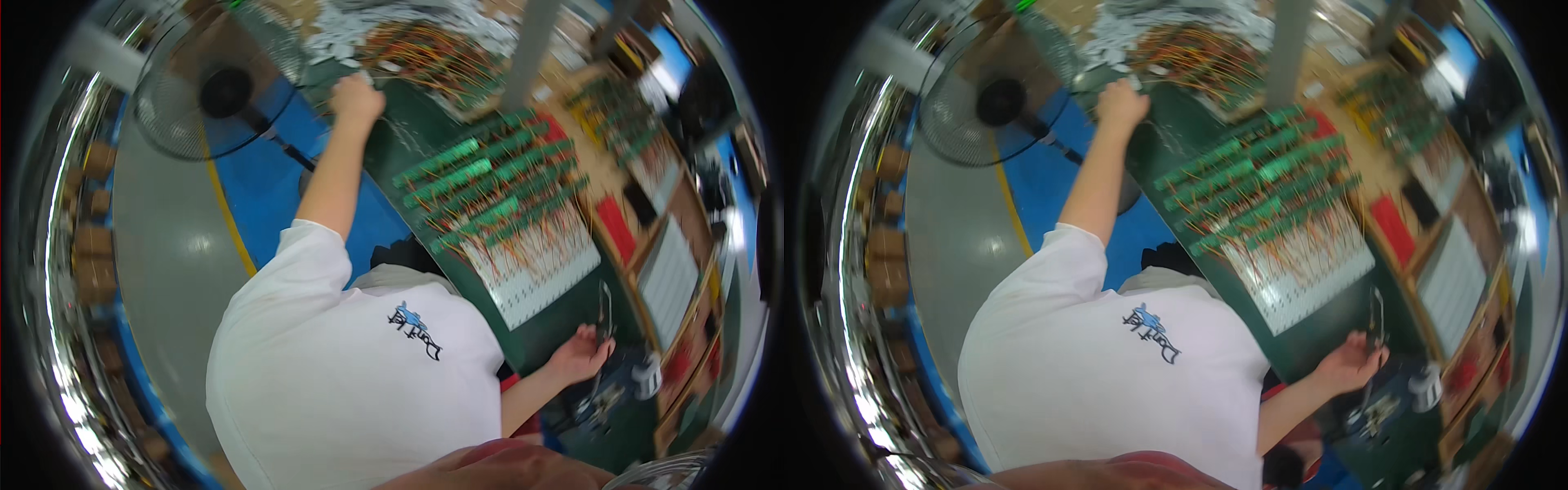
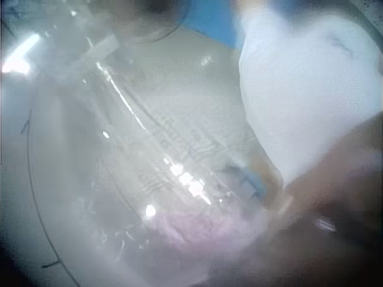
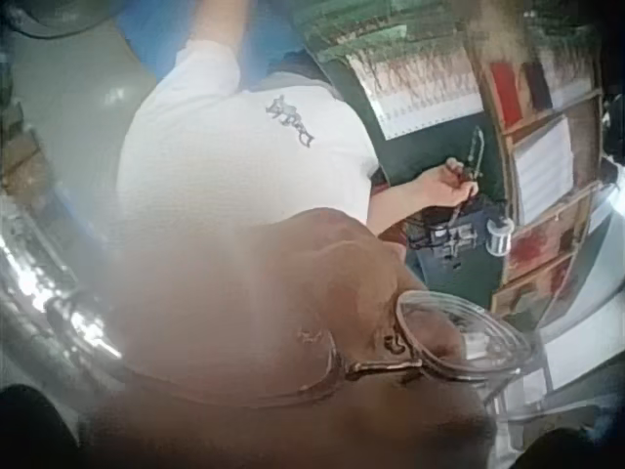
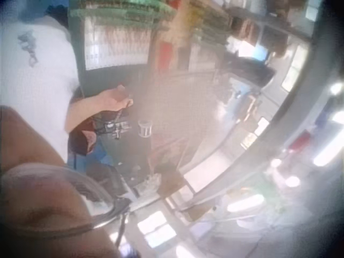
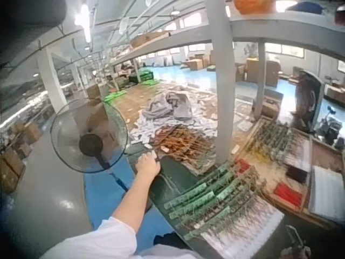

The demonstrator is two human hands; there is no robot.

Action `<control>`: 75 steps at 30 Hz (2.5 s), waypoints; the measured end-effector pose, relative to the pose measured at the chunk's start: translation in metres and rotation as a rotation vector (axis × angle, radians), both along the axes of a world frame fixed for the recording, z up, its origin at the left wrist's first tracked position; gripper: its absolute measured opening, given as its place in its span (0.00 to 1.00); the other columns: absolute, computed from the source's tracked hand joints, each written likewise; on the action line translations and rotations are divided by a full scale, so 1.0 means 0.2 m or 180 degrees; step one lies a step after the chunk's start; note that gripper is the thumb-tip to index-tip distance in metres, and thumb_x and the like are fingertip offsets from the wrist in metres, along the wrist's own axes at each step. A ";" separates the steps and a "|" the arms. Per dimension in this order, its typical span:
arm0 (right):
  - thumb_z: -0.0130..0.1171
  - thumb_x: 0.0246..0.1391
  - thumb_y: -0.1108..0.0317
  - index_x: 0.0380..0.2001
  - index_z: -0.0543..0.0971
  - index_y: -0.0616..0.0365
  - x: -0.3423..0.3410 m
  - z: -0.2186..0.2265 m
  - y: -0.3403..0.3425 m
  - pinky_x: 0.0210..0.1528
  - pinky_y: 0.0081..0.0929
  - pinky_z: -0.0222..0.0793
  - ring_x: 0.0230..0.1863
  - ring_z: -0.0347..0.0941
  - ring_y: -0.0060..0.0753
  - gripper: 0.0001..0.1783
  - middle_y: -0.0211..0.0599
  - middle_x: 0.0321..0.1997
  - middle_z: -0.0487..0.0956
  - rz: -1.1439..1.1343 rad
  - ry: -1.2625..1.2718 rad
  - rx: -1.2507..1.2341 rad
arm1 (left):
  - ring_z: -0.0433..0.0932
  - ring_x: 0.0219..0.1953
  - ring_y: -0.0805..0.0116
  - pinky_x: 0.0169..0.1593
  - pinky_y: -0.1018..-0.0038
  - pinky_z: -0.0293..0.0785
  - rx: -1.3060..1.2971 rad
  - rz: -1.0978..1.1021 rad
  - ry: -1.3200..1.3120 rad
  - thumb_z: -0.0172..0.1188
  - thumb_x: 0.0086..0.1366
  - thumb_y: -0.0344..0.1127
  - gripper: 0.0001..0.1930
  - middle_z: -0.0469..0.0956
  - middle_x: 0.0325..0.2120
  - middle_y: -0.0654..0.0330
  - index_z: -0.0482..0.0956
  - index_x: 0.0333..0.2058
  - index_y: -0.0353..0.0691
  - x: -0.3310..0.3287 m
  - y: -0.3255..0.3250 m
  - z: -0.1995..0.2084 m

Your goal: The person solders wires from circuit boards onto an LED panel using a soldering iron, places the assembled unit onto a shelf, and places a new LED panel on the workstation.

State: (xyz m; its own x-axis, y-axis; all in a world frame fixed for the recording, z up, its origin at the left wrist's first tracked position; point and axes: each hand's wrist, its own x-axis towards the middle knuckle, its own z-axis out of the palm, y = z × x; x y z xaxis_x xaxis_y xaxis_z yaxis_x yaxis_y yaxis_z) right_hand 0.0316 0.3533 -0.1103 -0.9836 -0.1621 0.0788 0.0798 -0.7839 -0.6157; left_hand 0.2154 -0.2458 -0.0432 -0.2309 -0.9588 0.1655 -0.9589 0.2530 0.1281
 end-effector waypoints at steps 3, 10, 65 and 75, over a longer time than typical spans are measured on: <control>0.53 0.68 0.67 0.45 0.78 0.53 0.01 0.01 -0.02 0.42 0.37 0.72 0.39 0.79 0.35 0.07 0.34 0.43 0.83 -0.0087 0.0069 0.0053 | 0.82 0.49 0.40 0.51 0.49 0.79 -0.0081 -0.0468 -0.0004 0.61 0.62 0.37 0.17 0.83 0.44 0.39 0.79 0.46 0.34 0.09 -0.13 -0.08; 0.52 0.67 0.67 0.41 0.78 0.57 0.04 0.06 -0.06 0.38 0.35 0.68 0.34 0.76 0.34 0.08 0.38 0.37 0.83 -0.0430 0.0174 0.0463 | 0.82 0.51 0.47 0.55 0.55 0.76 -0.0531 -0.0581 -0.0198 0.54 0.63 0.38 0.19 0.84 0.48 0.51 0.82 0.52 0.50 0.16 0.06 0.36; 0.53 0.65 0.68 0.36 0.81 0.55 0.03 0.05 0.01 0.41 0.36 0.63 0.35 0.75 0.34 0.08 0.40 0.33 0.85 -0.0855 -0.0502 0.0198 | 0.78 0.38 0.56 0.42 0.62 0.74 0.1340 -0.5980 0.0667 0.69 0.56 0.29 0.07 0.82 0.33 0.60 0.82 0.34 0.41 -0.61 1.23 0.18; 0.52 0.65 0.68 0.38 0.81 0.55 0.04 0.07 -0.01 0.41 0.36 0.63 0.34 0.76 0.33 0.08 0.39 0.33 0.84 -0.0922 -0.0512 0.0271 | 0.80 0.39 0.55 0.43 0.60 0.76 0.1373 -0.6158 0.0672 0.67 0.55 0.25 0.10 0.82 0.34 0.60 0.81 0.36 0.43 -0.59 1.42 0.07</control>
State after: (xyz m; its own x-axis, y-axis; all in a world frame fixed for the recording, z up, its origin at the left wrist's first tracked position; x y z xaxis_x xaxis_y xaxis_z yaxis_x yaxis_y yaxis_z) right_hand 0.0396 0.3514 -0.0964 -0.9885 0.1267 -0.0829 -0.0374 -0.7346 -0.6775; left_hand 0.0975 0.0382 -0.0283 -0.8333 0.5182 0.1924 0.5365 0.6743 0.5075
